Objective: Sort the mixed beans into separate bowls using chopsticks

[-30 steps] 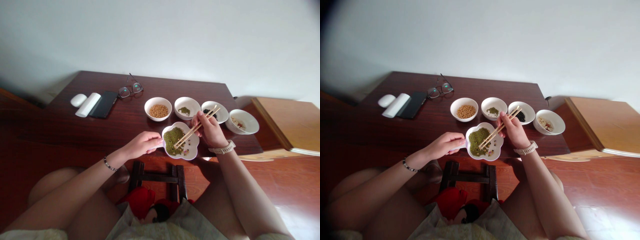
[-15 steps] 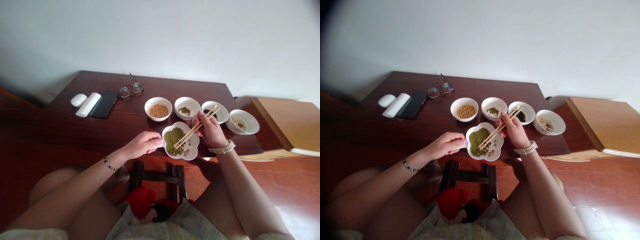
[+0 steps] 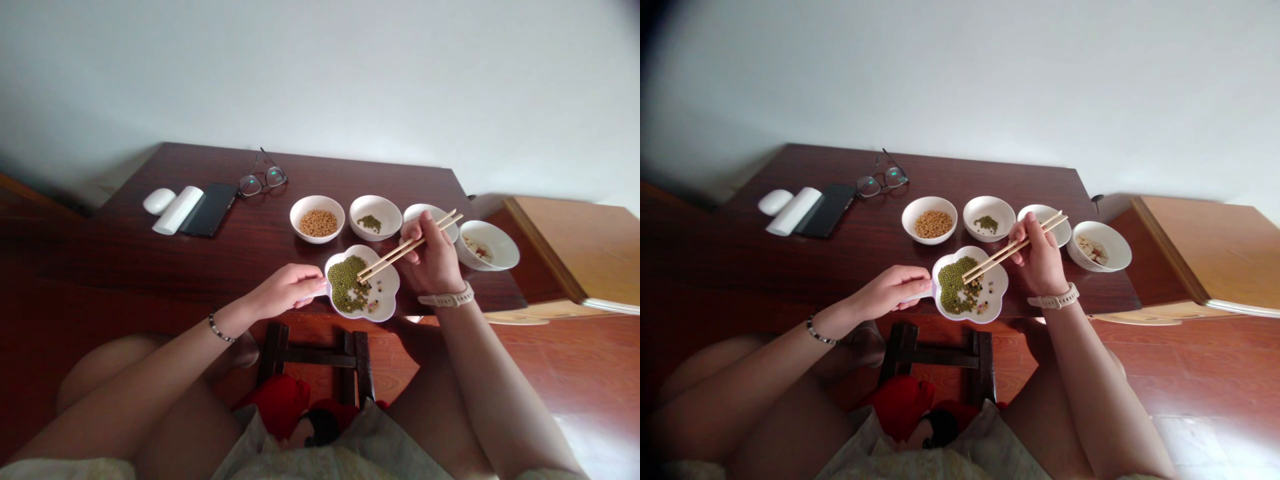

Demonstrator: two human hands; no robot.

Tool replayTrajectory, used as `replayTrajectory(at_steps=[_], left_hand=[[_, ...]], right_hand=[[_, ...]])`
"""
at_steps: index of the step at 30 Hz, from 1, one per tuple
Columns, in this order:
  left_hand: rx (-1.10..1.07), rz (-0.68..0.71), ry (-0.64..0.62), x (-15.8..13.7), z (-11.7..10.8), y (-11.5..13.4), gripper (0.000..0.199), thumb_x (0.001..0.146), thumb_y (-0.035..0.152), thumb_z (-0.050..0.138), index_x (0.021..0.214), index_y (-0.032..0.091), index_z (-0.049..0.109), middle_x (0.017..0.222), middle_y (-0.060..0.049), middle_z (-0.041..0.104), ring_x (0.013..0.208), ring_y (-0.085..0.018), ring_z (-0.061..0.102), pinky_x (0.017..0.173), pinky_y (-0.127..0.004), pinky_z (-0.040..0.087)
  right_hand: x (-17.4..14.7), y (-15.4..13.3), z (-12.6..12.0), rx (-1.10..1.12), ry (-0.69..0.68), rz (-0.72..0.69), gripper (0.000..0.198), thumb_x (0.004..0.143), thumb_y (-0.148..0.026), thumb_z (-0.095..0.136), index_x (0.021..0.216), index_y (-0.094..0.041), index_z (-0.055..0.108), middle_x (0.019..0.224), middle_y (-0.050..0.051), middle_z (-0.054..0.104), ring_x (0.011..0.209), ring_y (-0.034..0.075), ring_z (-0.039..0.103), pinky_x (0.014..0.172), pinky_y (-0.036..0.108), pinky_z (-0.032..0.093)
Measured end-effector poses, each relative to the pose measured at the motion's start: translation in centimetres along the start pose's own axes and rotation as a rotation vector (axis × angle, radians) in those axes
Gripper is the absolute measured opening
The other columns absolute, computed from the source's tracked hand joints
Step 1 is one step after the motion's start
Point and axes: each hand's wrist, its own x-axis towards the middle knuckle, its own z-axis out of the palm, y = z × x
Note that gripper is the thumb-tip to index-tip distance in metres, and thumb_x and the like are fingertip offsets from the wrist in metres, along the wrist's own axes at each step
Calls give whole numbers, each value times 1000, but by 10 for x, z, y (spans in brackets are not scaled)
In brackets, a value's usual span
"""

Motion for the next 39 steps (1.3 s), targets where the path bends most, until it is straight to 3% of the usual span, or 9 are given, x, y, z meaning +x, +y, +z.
replayTrajectory(at_steps=[6, 19, 27, 39], left_hand=[[-3, 4, 2, 0, 0, 0, 41, 110, 50, 63, 83, 19, 59, 62, 6, 50, 55, -9, 45, 54, -24, 31], [34, 7, 2, -2, 0, 2, 42, 112, 50, 60, 83, 20, 58, 60, 6, 53, 52, -8, 44, 52, -23, 30], [46, 19, 6, -5, -1, 1, 43, 111, 51, 60, 83, 20, 59, 61, 5, 56, 53, -9, 43, 53, -23, 31], [58, 35, 29, 0, 1, 1, 41, 108, 52, 60, 83, 20, 59, 60, 5, 53, 52, -10, 43, 55, -24, 32]], right_hand=[[13, 1, 8, 53, 98, -133, 54, 91, -62, 87, 71, -22, 56, 67, -5, 48, 47, 6, 38, 38, 24, 23], [43, 21, 38, -84, 266, -398, 51, 109, -62, 60, 74, -26, 55, 66, -3, 49, 46, 9, 48, 37, 27, 29], [46, 27, 46, -274, 231, -423, 52, 112, -63, 53, 79, -25, 62, 70, -1, 58, 50, 11, 58, 41, 27, 39], [18, 20, 28, -125, 265, -315, 53, 103, -69, 65, 76, -24, 59, 70, -2, 55, 49, 9, 52, 43, 26, 37]])
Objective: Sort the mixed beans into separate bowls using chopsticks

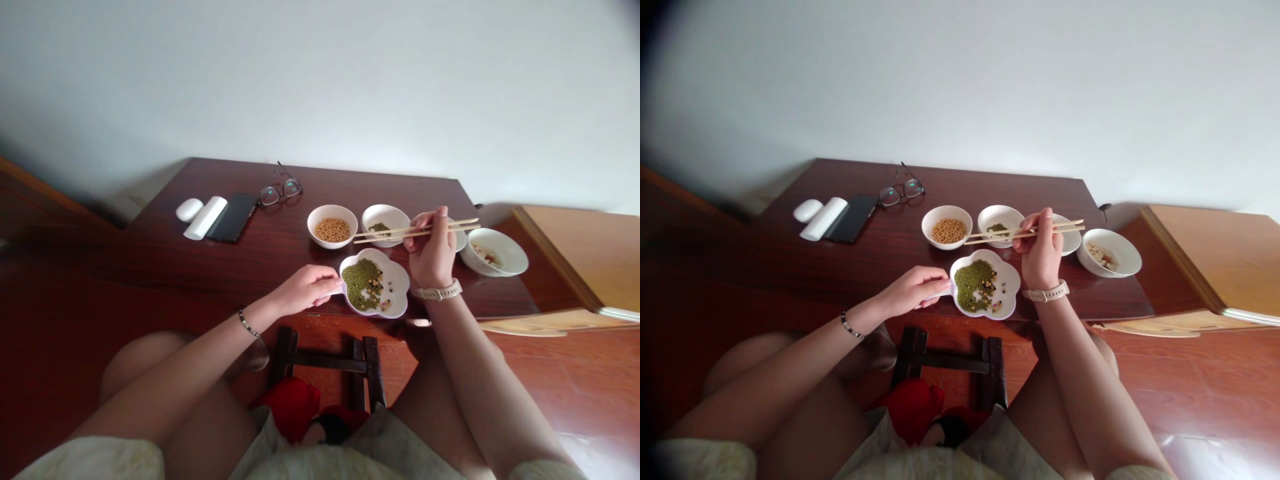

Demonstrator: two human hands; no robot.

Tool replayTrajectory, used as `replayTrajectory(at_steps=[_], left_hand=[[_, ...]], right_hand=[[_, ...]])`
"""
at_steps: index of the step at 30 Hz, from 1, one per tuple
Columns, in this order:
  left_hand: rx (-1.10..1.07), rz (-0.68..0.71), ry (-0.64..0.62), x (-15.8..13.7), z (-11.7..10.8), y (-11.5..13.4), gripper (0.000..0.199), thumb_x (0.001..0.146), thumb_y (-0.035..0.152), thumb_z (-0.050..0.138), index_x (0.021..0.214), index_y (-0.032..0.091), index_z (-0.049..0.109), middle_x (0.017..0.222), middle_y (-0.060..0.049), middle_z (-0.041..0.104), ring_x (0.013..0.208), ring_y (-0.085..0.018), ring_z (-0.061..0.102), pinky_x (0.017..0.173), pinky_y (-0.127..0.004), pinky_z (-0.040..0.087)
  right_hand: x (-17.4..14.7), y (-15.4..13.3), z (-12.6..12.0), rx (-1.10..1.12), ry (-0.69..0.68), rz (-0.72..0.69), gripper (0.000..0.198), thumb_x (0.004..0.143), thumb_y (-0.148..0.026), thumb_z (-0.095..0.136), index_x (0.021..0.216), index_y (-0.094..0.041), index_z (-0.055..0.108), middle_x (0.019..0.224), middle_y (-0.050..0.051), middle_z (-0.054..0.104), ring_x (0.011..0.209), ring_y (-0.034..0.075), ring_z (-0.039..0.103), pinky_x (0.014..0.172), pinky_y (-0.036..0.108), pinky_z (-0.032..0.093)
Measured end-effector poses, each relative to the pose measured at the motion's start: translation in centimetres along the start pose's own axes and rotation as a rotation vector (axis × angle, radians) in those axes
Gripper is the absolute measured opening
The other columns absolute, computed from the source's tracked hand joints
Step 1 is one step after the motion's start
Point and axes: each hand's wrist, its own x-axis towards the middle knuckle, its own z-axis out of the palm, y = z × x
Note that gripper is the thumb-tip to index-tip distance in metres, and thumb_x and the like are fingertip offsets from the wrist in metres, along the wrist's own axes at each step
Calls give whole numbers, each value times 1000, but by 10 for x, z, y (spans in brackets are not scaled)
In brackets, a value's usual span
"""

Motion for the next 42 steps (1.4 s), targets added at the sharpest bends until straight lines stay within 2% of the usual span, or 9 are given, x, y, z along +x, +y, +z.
replayTrajectory(at_steps=[9, 14, 20, 26, 32, 35, 37, 38, 42], left_hand=[[33, 63, 61, 2, 9, -5, 43, 105, 58, 60, 84, 20, 60, 61, 4, 55, 51, -11, 44, 51, -24, 31], [46, 71, 101, 3, 14, -2, 40, 102, 55, 63, 85, 19, 66, 60, 3, 55, 52, -11, 44, 52, -24, 33], [52, 63, 163, -2, 20, 2, 39, 101, 53, 63, 79, 20, 62, 60, 3, 57, 51, -11, 48, 52, -24, 33], [-36, 17, 270, -17, 42, 2, 40, 101, 52, 63, 77, 20, 60, 59, 3, 59, 45, -10, 48, 48, -24, 31], [-291, -34, 387, -21, 84, -2, 43, 101, 61, 56, 86, 20, 57, 70, 1, 62, 49, -10, 52, 47, -24, 32], [-408, -44, 428, -22, 106, 1, 46, 99, 66, 58, 86, 22, 50, 72, 3, 56, 50, -8, 47, 48, -23, 30], [-490, -68, 412, -23, 119, 4, 47, 98, 68, 61, 90, 23, 50, 75, 3, 57, 51, -8, 47, 49, -23, 30], [-612, -92, 392, -24, 125, 5, 47, 95, 66, 69, 93, 22, 52, 77, 3, 59, 53, -8, 49, 50, -23, 30], [-871, -201, 269, -22, 134, 7, 42, 90, 53, 79, 105, 16, 67, 80, 0, 63, 62, -11, 64, 54, -22, 34]], right_hand=[[-33, -6, -28, 159, 149, 72, 55, 87, -69, 84, 74, -22, 57, 70, -5, 55, 49, 7, 46, 43, 23, 35], [-71, -19, -53, 93, 208, 59, 56, 93, -71, 77, 74, -22, 58, 72, -4, 55, 51, 9, 46, 43, 25, 35], [-97, -42, -70, 38, 297, 71, 54, 90, -71, 80, 80, -20, 64, 80, -2, 64, 56, 9, 59, 49, 23, 45], [-87, -60, -66, -134, 272, 62, 56, 94, -74, 74, 81, -20, 69, 77, 0, 69, 55, 12, 64, 50, 25, 51], [-67, -65, -56, -301, 153, 71, 65, 97, -83, 64, 82, -20, 74, 69, 3, 72, 50, 15, 65, 49, 28, 54], [-54, -64, -52, -428, 51, 80, 72, 98, -87, 56, 81, -20, 76, 58, 4, 70, 47, 17, 64, 48, 28, 50], [-47, -63, -48, -474, 2, 81, 73, 100, -86, 55, 80, -19, 76, 54, 5, 68, 47, 17, 63, 48, 28, 46], [-44, -61, -45, -477, -13, 77, 72, 100, -85, 56, 79, -19, 76, 53, 5, 67, 48, 17, 62, 47, 28, 45], [-37, -53, -34, -460, -66, 74, 65, 99, -80, 64, 77, -20, 74, 53, 3, 65, 47, 15, 59, 46, 28, 41]])
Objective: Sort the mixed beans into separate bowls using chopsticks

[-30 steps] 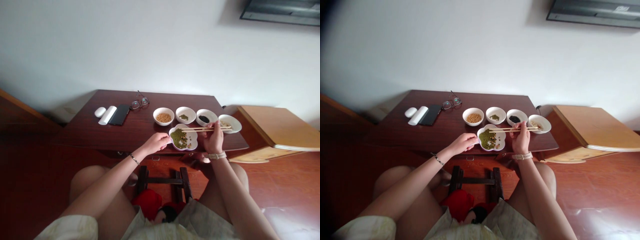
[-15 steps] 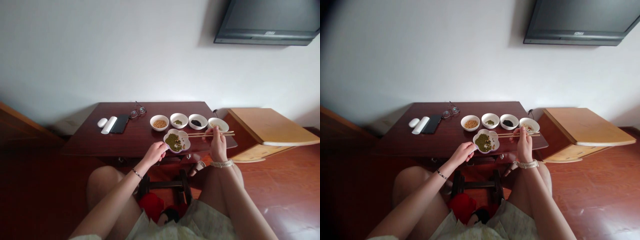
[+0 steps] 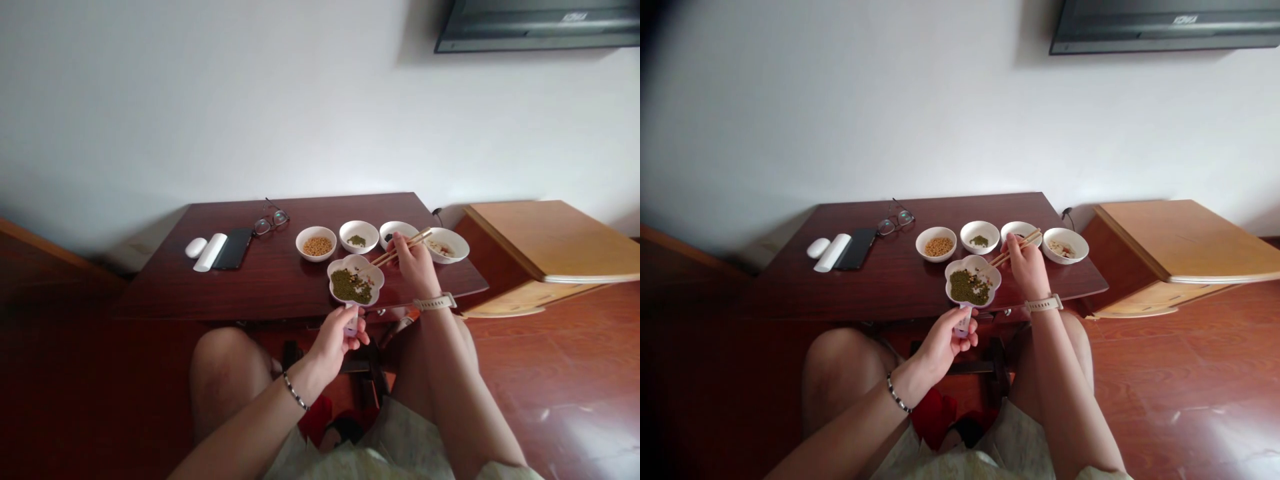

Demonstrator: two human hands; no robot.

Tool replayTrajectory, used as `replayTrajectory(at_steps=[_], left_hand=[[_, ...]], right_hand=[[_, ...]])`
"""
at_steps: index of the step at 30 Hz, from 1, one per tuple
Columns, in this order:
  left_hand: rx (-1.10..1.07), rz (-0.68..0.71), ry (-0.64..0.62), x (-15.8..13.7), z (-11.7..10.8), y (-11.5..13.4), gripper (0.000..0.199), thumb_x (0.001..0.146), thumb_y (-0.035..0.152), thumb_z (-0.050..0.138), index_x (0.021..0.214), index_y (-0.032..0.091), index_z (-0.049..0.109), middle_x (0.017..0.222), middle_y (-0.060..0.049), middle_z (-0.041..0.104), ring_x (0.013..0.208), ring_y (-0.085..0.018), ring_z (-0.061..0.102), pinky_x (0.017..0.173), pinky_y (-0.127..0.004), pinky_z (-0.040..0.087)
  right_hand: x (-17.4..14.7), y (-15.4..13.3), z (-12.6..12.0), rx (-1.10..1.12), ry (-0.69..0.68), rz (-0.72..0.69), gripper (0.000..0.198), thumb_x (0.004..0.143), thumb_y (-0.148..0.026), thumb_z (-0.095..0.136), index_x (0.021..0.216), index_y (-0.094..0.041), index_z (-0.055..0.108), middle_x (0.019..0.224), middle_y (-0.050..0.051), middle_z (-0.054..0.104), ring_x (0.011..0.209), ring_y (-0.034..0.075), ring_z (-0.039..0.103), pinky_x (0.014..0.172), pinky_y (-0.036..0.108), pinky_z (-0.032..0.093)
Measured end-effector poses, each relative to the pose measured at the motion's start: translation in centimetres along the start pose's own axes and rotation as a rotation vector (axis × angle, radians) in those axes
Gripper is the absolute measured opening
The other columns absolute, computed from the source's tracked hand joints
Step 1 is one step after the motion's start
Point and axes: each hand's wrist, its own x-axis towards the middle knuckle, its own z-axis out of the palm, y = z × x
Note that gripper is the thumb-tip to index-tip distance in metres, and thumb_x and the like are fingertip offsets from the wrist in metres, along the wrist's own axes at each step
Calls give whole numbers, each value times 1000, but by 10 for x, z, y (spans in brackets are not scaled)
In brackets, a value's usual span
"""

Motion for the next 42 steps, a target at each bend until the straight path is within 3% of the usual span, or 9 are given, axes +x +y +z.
replayTrajectory(at_steps=[4, 7, 11, 15, 20, 28, 36, 42], left_hand=[[-91, -224, -185, 11, 1, 4, 33, 87, 41, 83, 98, 11, 74, 76, -1, 61, 69, -14, 68, 58, -22, 39], [-169, -307, -318, 22, 5, 4, 32, 86, 39, 85, 98, 11, 75, 75, 0, 57, 68, -13, 65, 59, -22, 38], [-165, -327, -426, 37, 10, -9, 36, 88, 46, 83, 99, 12, 75, 71, 2, 56, 64, -14, 66, 60, -24, 42], [-43, -231, -512, 45, 7, -20, 43, 93, 57, 73, 98, 14, 74, 69, -1, 61, 59, -18, 71, 52, -26, 37], [78, -205, -611, 46, -1, -17, 50, 95, 66, 69, 102, 17, 73, 71, -3, 66, 57, -18, 71, 50, -26, 38], [144, -188, -690, 53, -10, -21, 65, 99, 80, 58, 99, 17, 72, 67, -4, 67, 54, -17, 65, 50, -27, 37], [106, -145, -717, 47, -10, -31, 58, 104, 71, 59, 101, 15, 70, 67, -2, 64, 54, -14, 62, 50, -24, 36], [120, -94, -651, 46, -8, -30, 66, 102, 76, 56, 101, 13, 72, 67, -1, 61, 52, -13, 59, 50, -24, 35]], right_hand=[[6, 1, 12, -20, -45, 11, 62, 101, -78, 63, 77, -21, 72, 52, 1, 65, 45, 15, 57, 45, 26, 41], [9, -2, 17, 21, -56, 1, 60, 100, -76, 67, 78, -20, 73, 54, 2, 65, 46, 14, 57, 46, 26, 40], [10, 0, 19, 101, -90, 23, 56, 98, -73, 73, 78, -20, 74, 57, 2, 66, 47, 14, 55, 45, 25, 40], [10, 12, 18, 196, -58, 83, 55, 101, -72, 70, 80, -21, 73, 58, 0, 64, 49, 13, 55, 44, 24, 42], [15, 30, 16, 201, -37, 163, 58, 104, -73, 65, 83, -20, 75, 62, 2, 67, 53, 14, 61, 47, 22, 47], [17, 31, 15, 223, 4, 161, 56, 106, -72, 62, 84, -22, 74, 62, 3, 66, 51, 14, 59, 45, 22, 47], [4, 21, 10, 153, -63, 187, 48, 106, -66, 67, 85, -23, 71, 65, 2, 67, 56, 14, 61, 49, 22, 48], [-9, 11, 7, 112, -49, 183, 49, 105, -67, 67, 86, -23, 72, 70, 2, 70, 60, 15, 66, 56, 24, 55]])
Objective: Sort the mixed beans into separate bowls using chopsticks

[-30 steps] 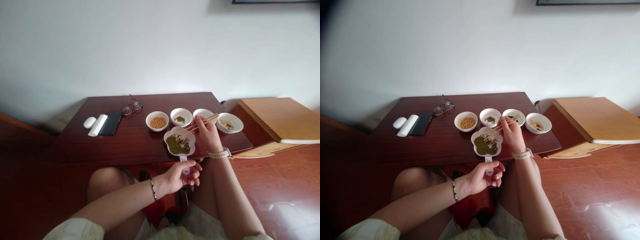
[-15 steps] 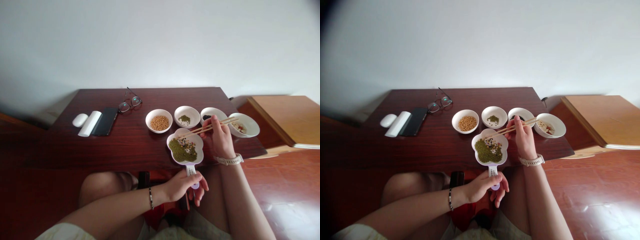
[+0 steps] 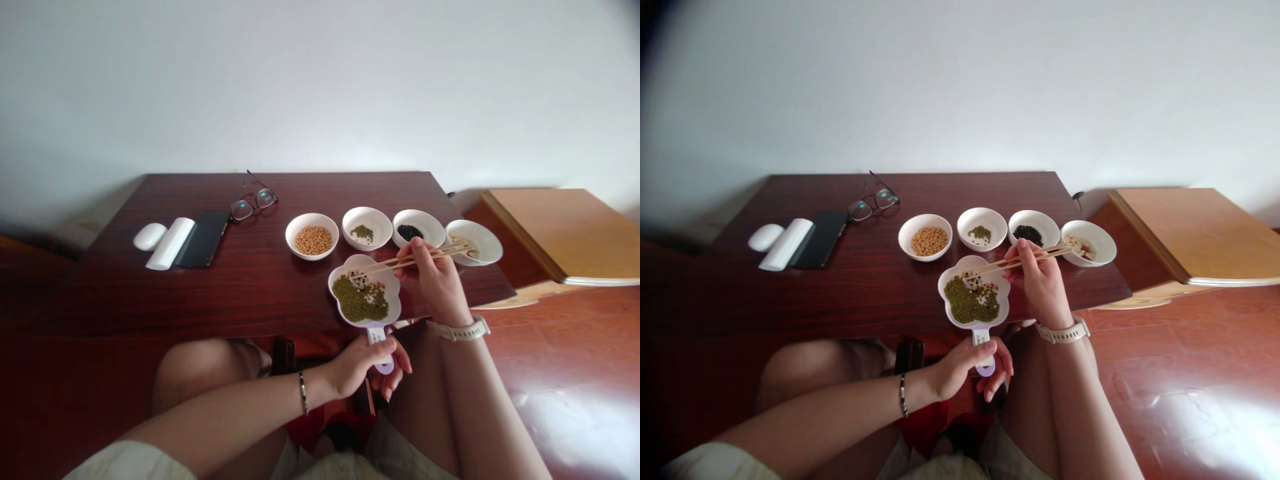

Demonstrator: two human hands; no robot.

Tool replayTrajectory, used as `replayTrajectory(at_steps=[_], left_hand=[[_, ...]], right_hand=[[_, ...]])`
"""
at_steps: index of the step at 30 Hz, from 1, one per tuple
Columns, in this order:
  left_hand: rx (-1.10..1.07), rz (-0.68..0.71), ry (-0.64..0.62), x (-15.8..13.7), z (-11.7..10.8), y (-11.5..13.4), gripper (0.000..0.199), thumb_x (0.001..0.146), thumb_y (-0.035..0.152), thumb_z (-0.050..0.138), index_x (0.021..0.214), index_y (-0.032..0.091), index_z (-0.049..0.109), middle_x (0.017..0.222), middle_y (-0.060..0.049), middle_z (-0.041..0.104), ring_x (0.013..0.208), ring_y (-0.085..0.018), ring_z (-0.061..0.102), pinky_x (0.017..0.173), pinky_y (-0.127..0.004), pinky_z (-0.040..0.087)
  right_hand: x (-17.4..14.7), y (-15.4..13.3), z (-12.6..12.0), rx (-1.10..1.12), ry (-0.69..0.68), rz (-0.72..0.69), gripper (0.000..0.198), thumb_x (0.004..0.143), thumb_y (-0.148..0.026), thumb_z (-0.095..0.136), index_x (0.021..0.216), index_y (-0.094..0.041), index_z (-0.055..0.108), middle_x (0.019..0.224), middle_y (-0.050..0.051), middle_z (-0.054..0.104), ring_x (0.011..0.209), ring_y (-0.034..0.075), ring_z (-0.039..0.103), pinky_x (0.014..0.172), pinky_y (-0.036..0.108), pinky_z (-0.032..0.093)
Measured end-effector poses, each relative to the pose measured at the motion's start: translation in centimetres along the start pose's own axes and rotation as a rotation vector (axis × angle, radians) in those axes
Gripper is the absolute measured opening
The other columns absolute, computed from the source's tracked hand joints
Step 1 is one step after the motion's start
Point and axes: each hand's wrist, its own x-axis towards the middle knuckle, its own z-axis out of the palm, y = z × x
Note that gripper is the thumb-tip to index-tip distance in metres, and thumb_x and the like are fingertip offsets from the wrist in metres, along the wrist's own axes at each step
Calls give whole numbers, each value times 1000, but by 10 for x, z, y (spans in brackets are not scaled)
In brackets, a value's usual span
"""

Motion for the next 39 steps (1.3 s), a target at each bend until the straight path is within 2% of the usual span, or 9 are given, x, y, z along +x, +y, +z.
replayTrajectory(at_steps=[8, 18, 24, 31, 39], left_hand=[[90, -7, 135, 3, 0, 4, 70, 104, 76, 48, 94, 11, 73, 66, -3, 62, 53, -13, 57, 50, -25, 35], [-13, -9, 98, 7, -5, -6, 71, 99, 80, 54, 94, 12, 74, 69, -4, 64, 52, -13, 56, 52, -26, 41], [-21, -28, 123, 7, -4, -5, 67, 100, 78, 56, 96, 12, 73, 68, -3, 63, 53, -14, 58, 52, -26, 43], [-23, -3, 130, 5, 1, -2, 67, 102, 76, 54, 96, 12, 72, 66, -4, 64, 52, -14, 57, 52, -26, 36], [-37, 14, 140, 7, 0, -7, 64, 103, 73, 54, 96, 12, 72, 69, -5, 65, 53, -14, 55, 53, -27, 37]], right_hand=[[-1, -6, 9, -88, -11, -65, 48, 106, -66, 67, 85, -23, 70, 67, 2, 71, 58, 17, 68, 55, 26, 55], [-3, -13, 7, -107, 78, -23, 49, 105, -67, 66, 85, -23, 70, 65, 2, 70, 55, 17, 67, 52, 26, 55], [-5, -10, 10, -106, 61, -2, 48, 104, -67, 68, 86, -23, 70, 67, 2, 71, 57, 17, 68, 54, 26, 56], [-7, -13, 13, -151, 67, -23, 50, 106, -68, 65, 85, -23, 69, 68, 3, 72, 59, 18, 70, 55, 28, 57], [-7, -14, 14, -161, 58, -20, 49, 106, -68, 65, 85, -23, 69, 69, 2, 71, 59, 17, 69, 54, 27, 56]])
